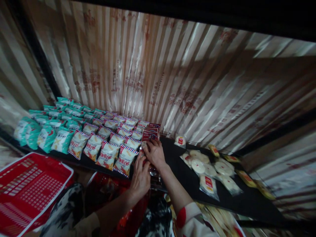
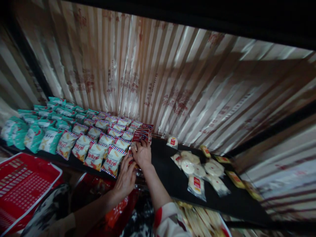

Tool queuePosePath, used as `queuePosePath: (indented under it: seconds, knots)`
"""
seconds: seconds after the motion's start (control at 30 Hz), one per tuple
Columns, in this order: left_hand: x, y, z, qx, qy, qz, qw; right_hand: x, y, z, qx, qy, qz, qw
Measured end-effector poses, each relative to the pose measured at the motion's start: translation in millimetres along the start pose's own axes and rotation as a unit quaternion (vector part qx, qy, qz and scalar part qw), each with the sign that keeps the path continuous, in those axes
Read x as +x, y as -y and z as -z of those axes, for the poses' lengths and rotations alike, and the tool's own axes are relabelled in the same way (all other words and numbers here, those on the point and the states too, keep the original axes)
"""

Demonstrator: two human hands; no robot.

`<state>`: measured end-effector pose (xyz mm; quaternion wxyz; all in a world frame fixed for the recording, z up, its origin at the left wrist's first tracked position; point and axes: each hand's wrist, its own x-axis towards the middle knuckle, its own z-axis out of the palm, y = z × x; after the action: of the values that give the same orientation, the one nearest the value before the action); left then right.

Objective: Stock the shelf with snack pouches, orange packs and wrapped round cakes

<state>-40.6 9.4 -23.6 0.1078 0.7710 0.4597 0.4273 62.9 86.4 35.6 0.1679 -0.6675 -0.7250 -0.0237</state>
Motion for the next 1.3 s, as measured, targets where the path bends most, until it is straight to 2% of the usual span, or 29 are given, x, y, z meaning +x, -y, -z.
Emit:
queuePosePath:
  seconds: [0.33, 0.43, 0.53, 0.63, 0.73, 0.93, 1.07, 1.17, 1.3]
  knots:
    - [-1.8, 1.5, 2.9, 0.011, -0.009, 0.018, 1.000, -1.2, 0.2, 7.7, 0.013, 0.000, -0.016, 1.000]
    - [-2.5, 0.4, 7.0, 0.006, 0.001, 0.015, 1.000, -5.7, -0.5, 11.2, 0.038, -0.031, -0.020, 0.999]
    - [-6.2, 0.0, 12.7, -0.006, 0.007, 0.011, 1.000, -17.7, -2.2, 14.8, 0.073, -0.095, -0.017, 0.993]
    - [-14.4, 1.0, 19.2, -0.019, 0.007, 0.006, 1.000, -40.0, -1.7, 17.1, 0.124, -0.163, -0.016, 0.979]
    - [-25.8, 3.6, 26.2, -0.026, 0.009, 0.001, 1.000, -71.3, 5.3, 18.5, 0.170, -0.195, -0.024, 0.966]
    - [-47.3, 12.2, 37.0, -0.031, 0.018, 0.005, 0.999, -139.8, 26.5, 10.7, 0.212, -0.201, -0.014, 0.956]
    - [-55.2, 16.5, 37.5, -0.029, 0.009, 0.044, 0.999, -167.6, 31.2, -0.7, 0.213, -0.186, -0.039, 0.958]
    - [-56.1, 15.6, 36.3, -0.045, 0.006, 0.054, 0.998, -165.4, 32.1, 2.0, 0.210, -0.195, -0.044, 0.957]
    - [-49.8, 12.4, 32.4, -0.074, 0.012, 0.072, 0.995, -133.2, 33.2, 17.3, 0.188, -0.209, -0.023, 0.959]
